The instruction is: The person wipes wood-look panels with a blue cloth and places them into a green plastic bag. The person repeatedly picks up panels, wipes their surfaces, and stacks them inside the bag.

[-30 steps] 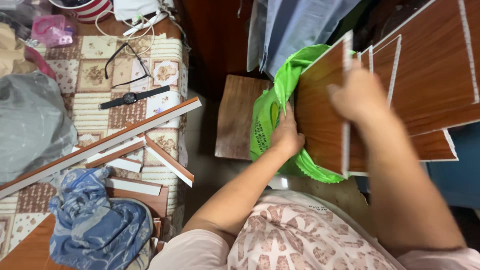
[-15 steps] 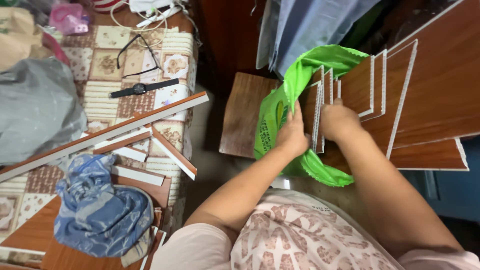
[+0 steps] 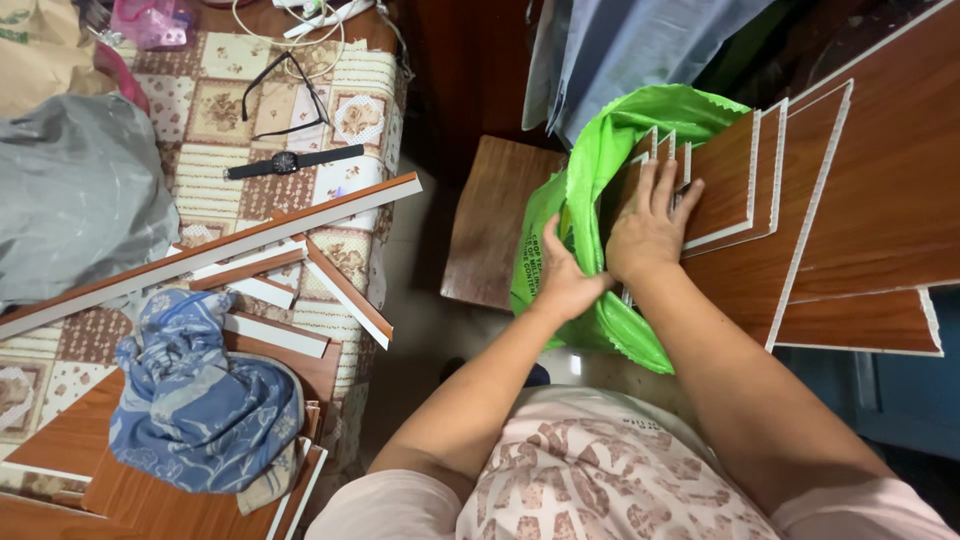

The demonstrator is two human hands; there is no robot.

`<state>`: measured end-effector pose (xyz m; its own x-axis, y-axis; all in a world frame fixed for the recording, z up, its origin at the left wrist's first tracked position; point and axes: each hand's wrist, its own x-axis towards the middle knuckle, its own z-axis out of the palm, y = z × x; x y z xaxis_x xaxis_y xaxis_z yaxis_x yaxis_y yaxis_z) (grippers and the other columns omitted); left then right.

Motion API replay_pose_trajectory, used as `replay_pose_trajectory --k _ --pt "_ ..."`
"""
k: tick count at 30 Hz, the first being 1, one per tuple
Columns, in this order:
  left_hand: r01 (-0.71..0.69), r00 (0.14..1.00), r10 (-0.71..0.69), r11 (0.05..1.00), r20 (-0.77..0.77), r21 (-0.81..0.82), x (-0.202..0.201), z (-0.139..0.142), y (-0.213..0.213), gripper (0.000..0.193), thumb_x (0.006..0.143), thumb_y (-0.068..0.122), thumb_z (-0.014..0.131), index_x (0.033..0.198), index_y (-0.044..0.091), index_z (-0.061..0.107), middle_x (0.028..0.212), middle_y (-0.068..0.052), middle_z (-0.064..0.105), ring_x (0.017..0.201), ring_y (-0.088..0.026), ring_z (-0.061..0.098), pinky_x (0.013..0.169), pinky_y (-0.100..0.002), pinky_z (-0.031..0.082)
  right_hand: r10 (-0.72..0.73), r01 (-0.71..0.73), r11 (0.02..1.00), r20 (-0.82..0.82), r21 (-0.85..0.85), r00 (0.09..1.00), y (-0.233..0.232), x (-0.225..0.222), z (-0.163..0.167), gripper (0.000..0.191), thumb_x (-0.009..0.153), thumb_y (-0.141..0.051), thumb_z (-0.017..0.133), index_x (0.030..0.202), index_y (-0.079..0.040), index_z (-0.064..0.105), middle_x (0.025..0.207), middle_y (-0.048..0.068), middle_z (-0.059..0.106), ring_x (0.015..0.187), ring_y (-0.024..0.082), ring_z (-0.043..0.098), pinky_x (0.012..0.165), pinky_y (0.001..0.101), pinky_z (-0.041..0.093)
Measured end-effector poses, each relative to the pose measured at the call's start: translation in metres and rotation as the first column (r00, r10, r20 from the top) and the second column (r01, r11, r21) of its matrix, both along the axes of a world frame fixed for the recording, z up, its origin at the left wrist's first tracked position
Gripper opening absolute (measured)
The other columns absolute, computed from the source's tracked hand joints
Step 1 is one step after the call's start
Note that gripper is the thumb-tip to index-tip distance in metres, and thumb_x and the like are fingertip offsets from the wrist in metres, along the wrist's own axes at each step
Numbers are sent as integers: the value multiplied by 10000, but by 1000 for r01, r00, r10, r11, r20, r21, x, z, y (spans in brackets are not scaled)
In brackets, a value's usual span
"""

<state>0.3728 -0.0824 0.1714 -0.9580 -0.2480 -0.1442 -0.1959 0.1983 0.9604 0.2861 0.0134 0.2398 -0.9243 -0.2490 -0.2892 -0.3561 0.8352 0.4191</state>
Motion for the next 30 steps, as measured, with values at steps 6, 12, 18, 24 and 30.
replay_pose_trajectory --k 6,12,18,24,30 --pt "194 974 -219 940 64 280 -6 -27 0 955 743 348 752 1548 27 350 1497 -241 495 1356 -358 513 1110 -401 427 39 -42 998 -91 -36 995 4 -38 -26 678 948 -251 431 1543 60 331 1699 208 76 1532 476 -50 1074 765 -106" --pt "227 955 -273 925 118 303 -12 -38 10 908 750 338 768 1506 17 380 1426 -235 561 1291 -343 575 1088 -394 454 40 -40 999 -71 -5 997 -3 -56 -23 667 936 -249 462 1537 24 374 1714 165 93 1535 470 -50 1060 771 -115" --pt "374 900 -424 870 100 323 -24 -41 21 862 725 401 777 1449 7 527 1361 -242 655 1231 -344 634 1052 -406 485 17 -28 996 126 86 992 0 -67 -11 645 942 -430 542 1499 -108 497 1731 174 0 1559 465 -66 1049 790 -69" --pt "368 902 -420 869 99 330 -13 -16 19 1107 727 646 765 1544 7 380 1522 -257 491 1393 -352 492 1149 -421 378 -13 -76 932 -244 -354 970 -7 -97 37 557 879 -258 601 1420 -127 627 1655 202 299 1534 467 160 1113 779 -7" --pt "413 881 -338 891 332 -188 6 31 5 1311 729 629 842 1581 -30 94 1647 -274 101 1517 -403 168 1203 -461 239 291 -396 578 -273 -714 917 -77 -61 76 517 902 -323 746 1373 -121 676 1609 279 384 1509 487 250 1165 741 48"
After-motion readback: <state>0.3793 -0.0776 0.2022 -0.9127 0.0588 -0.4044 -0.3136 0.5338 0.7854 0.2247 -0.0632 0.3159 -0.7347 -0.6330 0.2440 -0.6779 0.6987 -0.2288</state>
